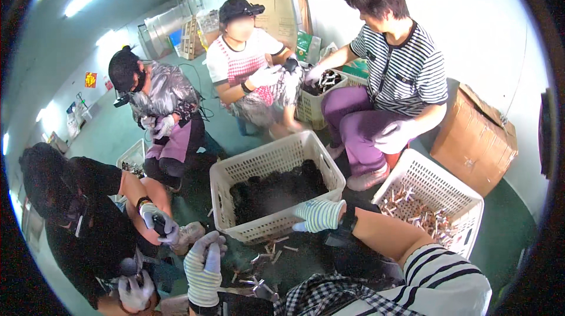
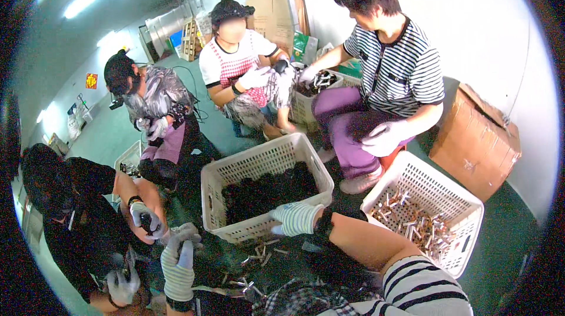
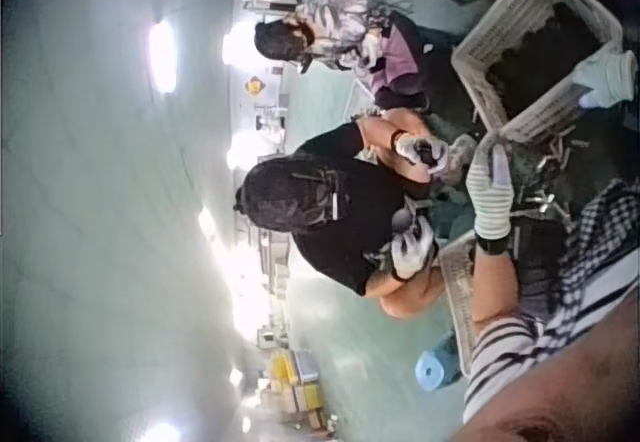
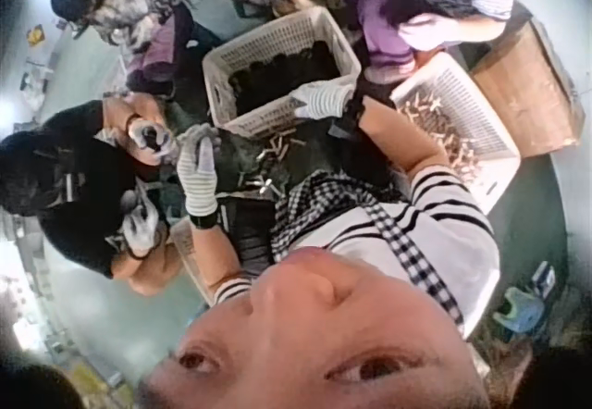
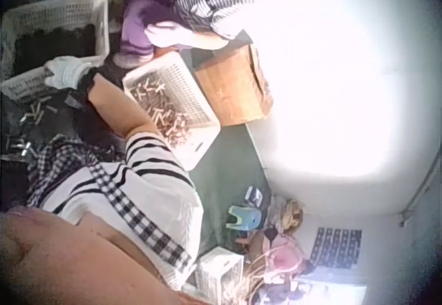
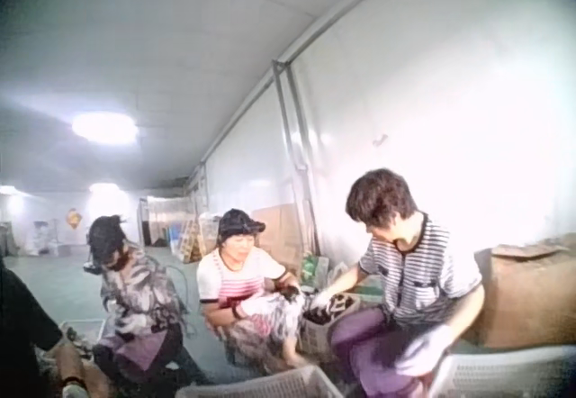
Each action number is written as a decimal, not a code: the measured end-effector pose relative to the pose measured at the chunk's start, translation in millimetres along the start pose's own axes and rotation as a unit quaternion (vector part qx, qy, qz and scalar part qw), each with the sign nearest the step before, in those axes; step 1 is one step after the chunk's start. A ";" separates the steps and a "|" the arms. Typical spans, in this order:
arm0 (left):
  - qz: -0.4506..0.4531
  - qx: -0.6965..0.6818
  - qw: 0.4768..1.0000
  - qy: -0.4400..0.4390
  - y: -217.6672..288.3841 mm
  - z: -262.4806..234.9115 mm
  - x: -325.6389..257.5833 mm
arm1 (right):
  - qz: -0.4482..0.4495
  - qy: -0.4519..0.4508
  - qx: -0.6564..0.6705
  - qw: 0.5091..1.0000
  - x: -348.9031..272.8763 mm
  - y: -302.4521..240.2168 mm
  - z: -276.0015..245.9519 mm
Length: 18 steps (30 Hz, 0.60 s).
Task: Inspecting and sorting small black molded rubber or plastic parts and metal components into plastic baskets on a factory floor.
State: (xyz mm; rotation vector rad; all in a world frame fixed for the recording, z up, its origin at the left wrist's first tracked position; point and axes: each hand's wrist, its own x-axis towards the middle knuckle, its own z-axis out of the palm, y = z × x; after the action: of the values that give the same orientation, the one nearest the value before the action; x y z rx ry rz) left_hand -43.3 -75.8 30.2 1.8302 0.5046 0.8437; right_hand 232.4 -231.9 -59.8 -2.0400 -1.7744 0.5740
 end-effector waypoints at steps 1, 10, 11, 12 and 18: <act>-0.010 -0.012 1.000 0.005 0.1 2.7 0.3 | 0.005 -0.001 0.007 1.000 0.5 3.5 3.3; -0.037 0.015 0.999 -0.016 7.2 11.1 5.6 | 0.009 -0.017 0.010 1.000 8.2 -7.7 -14.7; -0.053 0.011 0.998 -0.011 6.7 13.6 6.4 | -0.020 0.002 -0.001 1.000 13.1 -0.6 -6.3; -0.050 0.009 0.999 -0.015 8.6 16.2 8.2 | -0.015 0.006 -0.002 1.000 13.9 5.8 0.5; -0.049 0.047 0.997 -0.021 8.4 14.6 3.7 | -0.034 -0.015 0.034 0.999 13.8 -13.8 -7.8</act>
State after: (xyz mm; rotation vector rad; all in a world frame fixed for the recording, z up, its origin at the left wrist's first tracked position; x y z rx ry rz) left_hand -30.2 -85.7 35.6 1.8899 0.6109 0.7248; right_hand 226.7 -216.4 -46.7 -1.9288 -1.8082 0.6381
